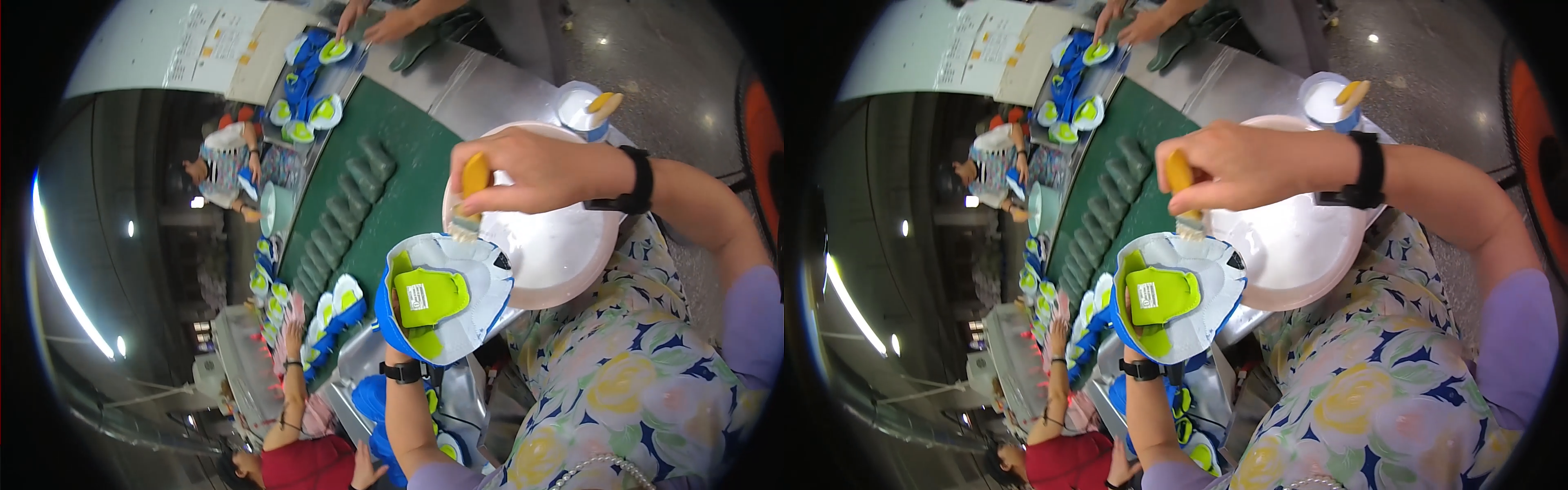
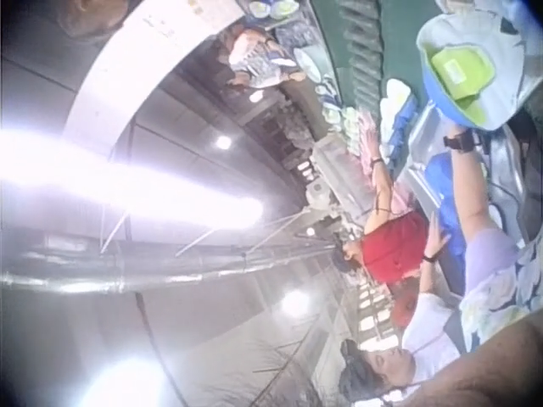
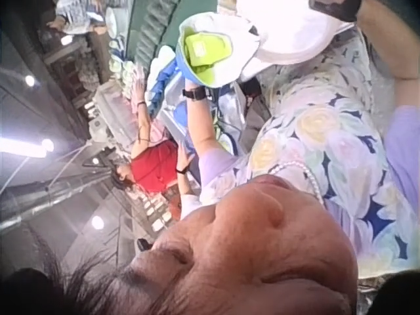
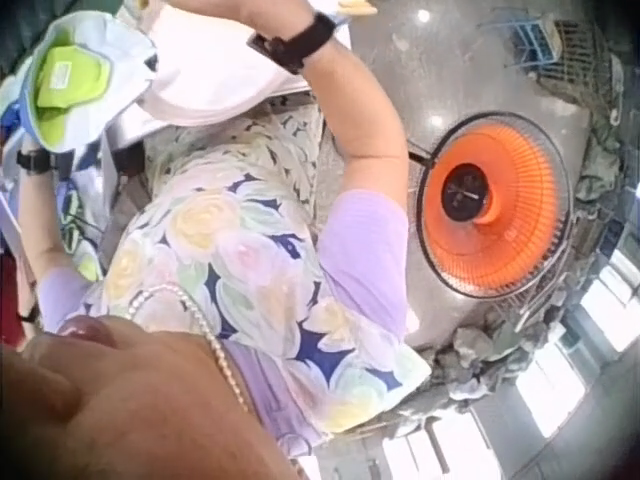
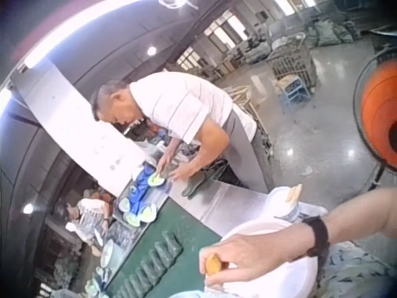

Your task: Applying glue to the interior and edges of shoe uppers using a brush.

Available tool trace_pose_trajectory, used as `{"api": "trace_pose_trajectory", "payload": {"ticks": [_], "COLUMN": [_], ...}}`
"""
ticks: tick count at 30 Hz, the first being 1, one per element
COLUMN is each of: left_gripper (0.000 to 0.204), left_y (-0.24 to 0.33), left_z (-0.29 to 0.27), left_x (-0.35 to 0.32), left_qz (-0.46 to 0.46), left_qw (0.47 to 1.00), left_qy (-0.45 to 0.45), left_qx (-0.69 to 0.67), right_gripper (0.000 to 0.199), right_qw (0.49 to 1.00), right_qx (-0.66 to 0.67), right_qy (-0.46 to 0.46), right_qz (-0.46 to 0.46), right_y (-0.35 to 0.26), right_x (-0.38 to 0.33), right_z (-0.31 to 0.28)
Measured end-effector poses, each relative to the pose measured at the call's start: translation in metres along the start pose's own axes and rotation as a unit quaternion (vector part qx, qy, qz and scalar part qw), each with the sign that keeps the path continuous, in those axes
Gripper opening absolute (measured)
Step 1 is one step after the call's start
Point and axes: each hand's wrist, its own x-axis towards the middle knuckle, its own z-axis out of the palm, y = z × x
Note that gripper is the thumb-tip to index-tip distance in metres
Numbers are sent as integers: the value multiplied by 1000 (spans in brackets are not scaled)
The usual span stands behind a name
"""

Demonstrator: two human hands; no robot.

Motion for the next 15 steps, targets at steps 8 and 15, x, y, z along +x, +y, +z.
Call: {"api": "trace_pose_trajectory", "payload": {"ticks": [8, 15], "left_gripper": [62, 62], "left_y": [9, 1], "left_z": [27, 23], "left_x": [19, 12], "left_qz": [-3, -14], "left_qw": [1000, 998], "left_qy": [-24, -7], "left_qx": [-15, -53], "right_gripper": [32, 37], "right_qw": [990, 966], "right_qx": [-41, 43], "right_qy": [119, 180], "right_qz": [70, 183], "right_y": [3, 13], "right_x": [-24, -33], "right_z": [1, 31]}}
